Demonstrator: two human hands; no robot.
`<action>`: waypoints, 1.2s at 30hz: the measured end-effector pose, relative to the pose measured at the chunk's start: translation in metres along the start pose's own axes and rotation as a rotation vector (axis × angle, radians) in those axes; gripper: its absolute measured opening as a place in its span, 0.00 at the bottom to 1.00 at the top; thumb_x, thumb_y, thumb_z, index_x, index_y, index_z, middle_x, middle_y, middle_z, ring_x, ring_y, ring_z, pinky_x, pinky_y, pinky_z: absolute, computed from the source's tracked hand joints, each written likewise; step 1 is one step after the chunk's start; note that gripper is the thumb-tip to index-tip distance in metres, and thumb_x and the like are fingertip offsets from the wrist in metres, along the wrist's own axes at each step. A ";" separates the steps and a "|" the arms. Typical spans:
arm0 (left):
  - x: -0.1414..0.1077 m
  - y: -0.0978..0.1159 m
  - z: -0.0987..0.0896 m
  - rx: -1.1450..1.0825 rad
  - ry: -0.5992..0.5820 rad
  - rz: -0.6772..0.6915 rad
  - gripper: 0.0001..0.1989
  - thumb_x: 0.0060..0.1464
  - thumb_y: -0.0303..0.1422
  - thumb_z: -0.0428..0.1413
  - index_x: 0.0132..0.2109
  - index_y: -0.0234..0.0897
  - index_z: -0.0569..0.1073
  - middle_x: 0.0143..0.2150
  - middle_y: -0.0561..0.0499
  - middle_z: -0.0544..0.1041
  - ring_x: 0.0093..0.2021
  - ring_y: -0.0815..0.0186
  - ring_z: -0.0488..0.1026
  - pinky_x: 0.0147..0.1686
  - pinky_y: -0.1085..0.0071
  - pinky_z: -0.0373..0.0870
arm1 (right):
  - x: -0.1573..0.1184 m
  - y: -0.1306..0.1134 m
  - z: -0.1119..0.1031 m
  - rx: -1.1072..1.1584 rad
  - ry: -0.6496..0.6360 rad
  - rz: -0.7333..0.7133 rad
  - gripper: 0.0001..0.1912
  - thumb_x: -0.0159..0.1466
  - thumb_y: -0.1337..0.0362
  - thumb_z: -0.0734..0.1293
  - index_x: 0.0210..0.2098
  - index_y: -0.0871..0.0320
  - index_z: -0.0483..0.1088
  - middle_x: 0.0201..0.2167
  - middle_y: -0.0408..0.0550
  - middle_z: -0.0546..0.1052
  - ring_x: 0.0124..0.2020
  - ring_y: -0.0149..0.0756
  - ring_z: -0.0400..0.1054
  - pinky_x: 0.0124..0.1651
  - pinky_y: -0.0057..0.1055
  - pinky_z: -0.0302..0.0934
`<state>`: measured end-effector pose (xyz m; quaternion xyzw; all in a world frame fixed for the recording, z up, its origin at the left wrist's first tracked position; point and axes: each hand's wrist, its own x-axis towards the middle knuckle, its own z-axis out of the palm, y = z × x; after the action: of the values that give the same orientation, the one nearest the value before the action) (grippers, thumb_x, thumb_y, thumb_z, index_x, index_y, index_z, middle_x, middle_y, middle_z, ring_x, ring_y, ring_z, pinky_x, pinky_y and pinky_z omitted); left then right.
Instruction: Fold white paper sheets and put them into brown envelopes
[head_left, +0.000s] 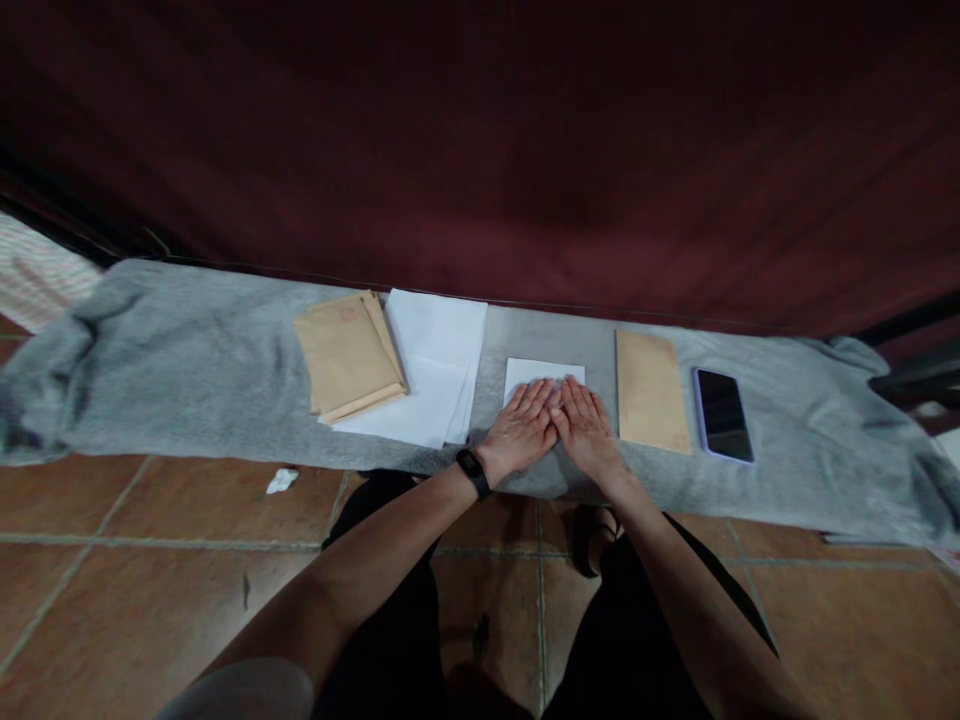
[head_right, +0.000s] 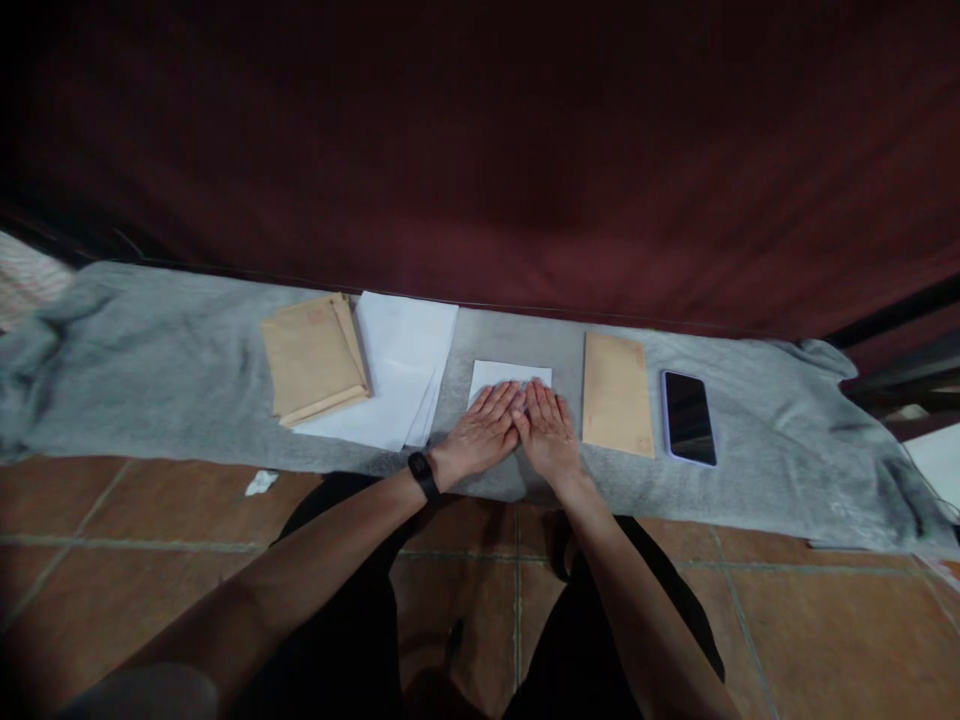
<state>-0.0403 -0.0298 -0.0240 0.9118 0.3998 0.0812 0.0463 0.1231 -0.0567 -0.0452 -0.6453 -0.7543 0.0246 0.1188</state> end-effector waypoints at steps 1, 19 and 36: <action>-0.001 -0.001 0.000 0.004 -0.001 0.002 0.30 0.69 0.38 0.40 0.72 0.30 0.52 0.75 0.41 0.49 0.75 0.58 0.44 0.73 0.56 0.40 | -0.001 0.001 0.001 -0.012 0.008 0.002 0.32 0.75 0.54 0.45 0.72 0.65 0.48 0.73 0.56 0.51 0.74 0.43 0.43 0.73 0.46 0.41; -0.008 -0.021 -0.001 0.046 0.094 -0.152 0.31 0.69 0.39 0.41 0.72 0.25 0.51 0.74 0.37 0.51 0.75 0.55 0.45 0.73 0.53 0.44 | -0.003 -0.005 0.002 -0.055 0.104 0.044 0.30 0.75 0.56 0.49 0.72 0.64 0.50 0.72 0.57 0.55 0.72 0.45 0.50 0.71 0.46 0.45; 0.003 -0.007 0.000 0.028 0.006 -0.011 0.28 0.69 0.38 0.43 0.71 0.30 0.57 0.75 0.40 0.50 0.75 0.56 0.45 0.72 0.53 0.42 | 0.013 -0.008 -0.010 0.066 0.051 0.020 0.29 0.74 0.59 0.47 0.68 0.67 0.58 0.70 0.57 0.60 0.71 0.43 0.52 0.72 0.48 0.43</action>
<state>-0.0431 -0.0229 -0.0250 0.9100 0.4059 0.0783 0.0326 0.1157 -0.0461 -0.0324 -0.6488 -0.7434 0.0342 0.1587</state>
